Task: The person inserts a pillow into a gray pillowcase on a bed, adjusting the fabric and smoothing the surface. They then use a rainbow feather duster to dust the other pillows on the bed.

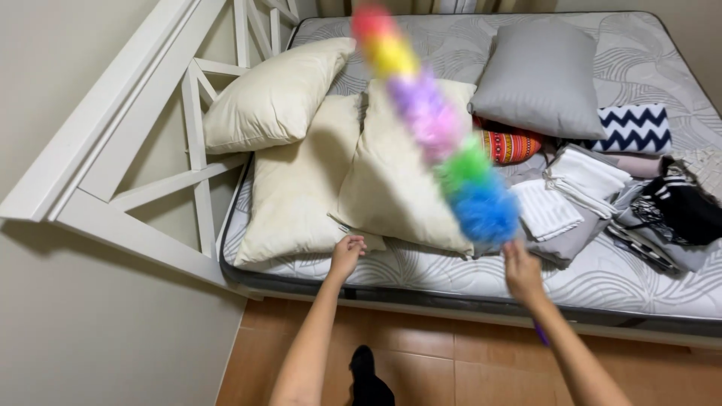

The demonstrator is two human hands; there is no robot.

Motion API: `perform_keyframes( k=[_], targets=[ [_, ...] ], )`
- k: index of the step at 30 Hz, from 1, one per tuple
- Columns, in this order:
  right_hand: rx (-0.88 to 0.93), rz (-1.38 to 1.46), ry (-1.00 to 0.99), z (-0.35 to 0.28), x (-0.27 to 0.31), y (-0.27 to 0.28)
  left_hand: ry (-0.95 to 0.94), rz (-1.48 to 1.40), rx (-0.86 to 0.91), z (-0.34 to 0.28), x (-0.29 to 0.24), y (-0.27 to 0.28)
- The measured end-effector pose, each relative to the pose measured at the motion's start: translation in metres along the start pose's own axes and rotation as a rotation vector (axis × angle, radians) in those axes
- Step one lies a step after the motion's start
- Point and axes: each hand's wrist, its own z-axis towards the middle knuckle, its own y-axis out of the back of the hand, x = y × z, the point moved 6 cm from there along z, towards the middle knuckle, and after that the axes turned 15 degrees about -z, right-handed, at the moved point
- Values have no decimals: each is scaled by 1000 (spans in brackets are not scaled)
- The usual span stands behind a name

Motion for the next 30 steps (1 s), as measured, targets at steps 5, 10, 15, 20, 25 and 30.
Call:
perform_keyframes(
  k=[5,10,15,20,25,30],
  targets=[
    [-202,-6,76,10,16,58,20,-66,56,-35,56,-47],
    [127,-242,11,-65,-140,-124,21,57,124,-77,17,-109],
    [346,-25,-394,-131,-218,-116,-9,105,163,-73,8,-122],
    [174,109,-369,-71,-187,-7,10,95,121,-63,4,-114],
    [-122,693,-380,0,-114,94,9,22,122,-64,-20,-103],
    [-296,873,-301,68,-117,86,31,-6,79,-31,-36,-55]
  ],
)
